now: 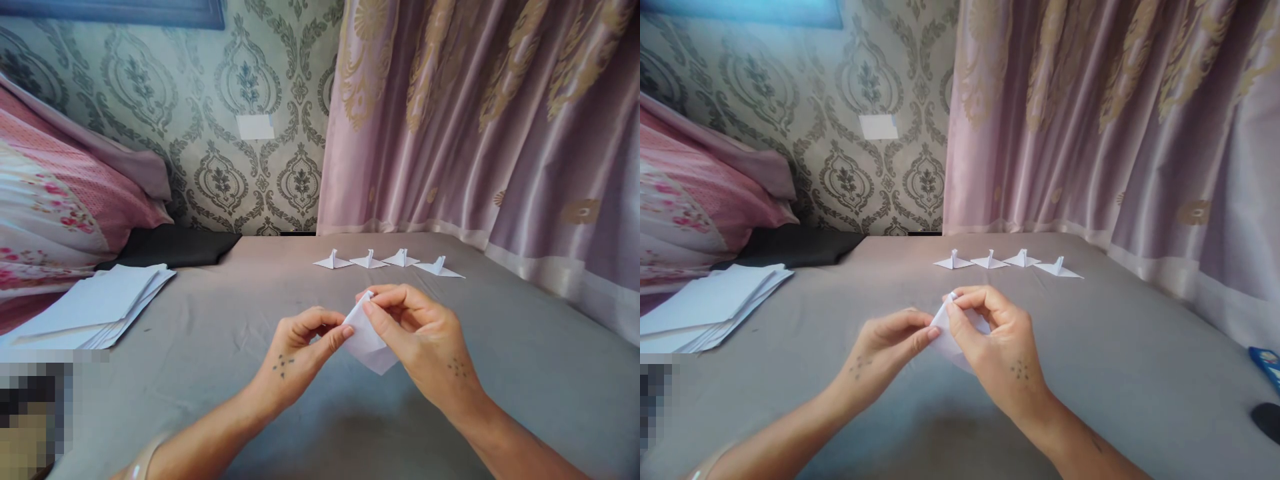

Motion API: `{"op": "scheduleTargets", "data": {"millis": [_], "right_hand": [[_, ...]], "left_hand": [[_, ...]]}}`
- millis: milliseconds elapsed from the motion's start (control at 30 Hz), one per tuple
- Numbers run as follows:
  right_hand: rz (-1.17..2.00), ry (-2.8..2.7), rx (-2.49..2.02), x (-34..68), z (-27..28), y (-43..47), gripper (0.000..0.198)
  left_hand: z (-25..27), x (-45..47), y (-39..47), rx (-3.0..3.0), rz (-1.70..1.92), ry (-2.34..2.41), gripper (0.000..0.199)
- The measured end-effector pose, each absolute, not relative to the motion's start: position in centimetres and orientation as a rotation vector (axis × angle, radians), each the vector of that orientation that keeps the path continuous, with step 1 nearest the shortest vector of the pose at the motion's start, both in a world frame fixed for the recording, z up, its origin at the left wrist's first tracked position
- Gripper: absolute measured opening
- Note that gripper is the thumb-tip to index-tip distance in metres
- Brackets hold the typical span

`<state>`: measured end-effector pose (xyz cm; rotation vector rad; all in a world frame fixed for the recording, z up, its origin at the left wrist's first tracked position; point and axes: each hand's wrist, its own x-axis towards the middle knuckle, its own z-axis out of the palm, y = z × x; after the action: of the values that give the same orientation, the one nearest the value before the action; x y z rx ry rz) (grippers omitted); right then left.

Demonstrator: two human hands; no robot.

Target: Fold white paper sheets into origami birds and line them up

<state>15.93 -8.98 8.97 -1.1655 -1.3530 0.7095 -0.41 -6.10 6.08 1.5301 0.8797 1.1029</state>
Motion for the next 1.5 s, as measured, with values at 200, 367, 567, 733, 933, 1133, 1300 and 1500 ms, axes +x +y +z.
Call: {"op": "scheduleTargets", "data": {"millis": [200,367,567,733,933,1133,1300,1500], "right_hand": [[0.680,-1.406,-1.126,15.7,9.1,-9.1,0.011],[0.672,-1.390,-1.132,15.7,8.9,-9.2,0.011],[0.741,-1.308,-1.109,15.6,8.6,-9.2,0.013],[0.804,-1.413,-1.223,16.0,8.8,-8.7,0.035],[0.860,-1.544,-1.278,16.6,9.6,-8.5,0.017],[0.932,-1.378,-1.242,17.1,9.7,-8.0,0.032],[1.073,-1.220,-1.206,17.5,9.5,-7.5,0.027],[1.168,-1.145,-1.215,17.4,9.0,-7.0,0.022]], "left_hand": [[5.8,-0.3,-6.0,1.406,1.123,0.874,0.019],[5.7,-0.1,-6.2,1.408,1.130,0.839,0.017],[5.3,-0.2,-6.2,1.515,1.166,0.841,0.016],[5.0,-0.3,-6.1,1.559,1.194,0.873,0.017],[5.2,-0.4,-6.3,1.637,1.160,0.848,0.019],[5.1,0.0,-6.4,1.500,1.093,0.876,0.027],[5.2,0.1,-6.4,1.407,1.028,0.785,0.026],[4.5,-0.1,-5.7,1.258,1.009,0.739,0.029]]}}
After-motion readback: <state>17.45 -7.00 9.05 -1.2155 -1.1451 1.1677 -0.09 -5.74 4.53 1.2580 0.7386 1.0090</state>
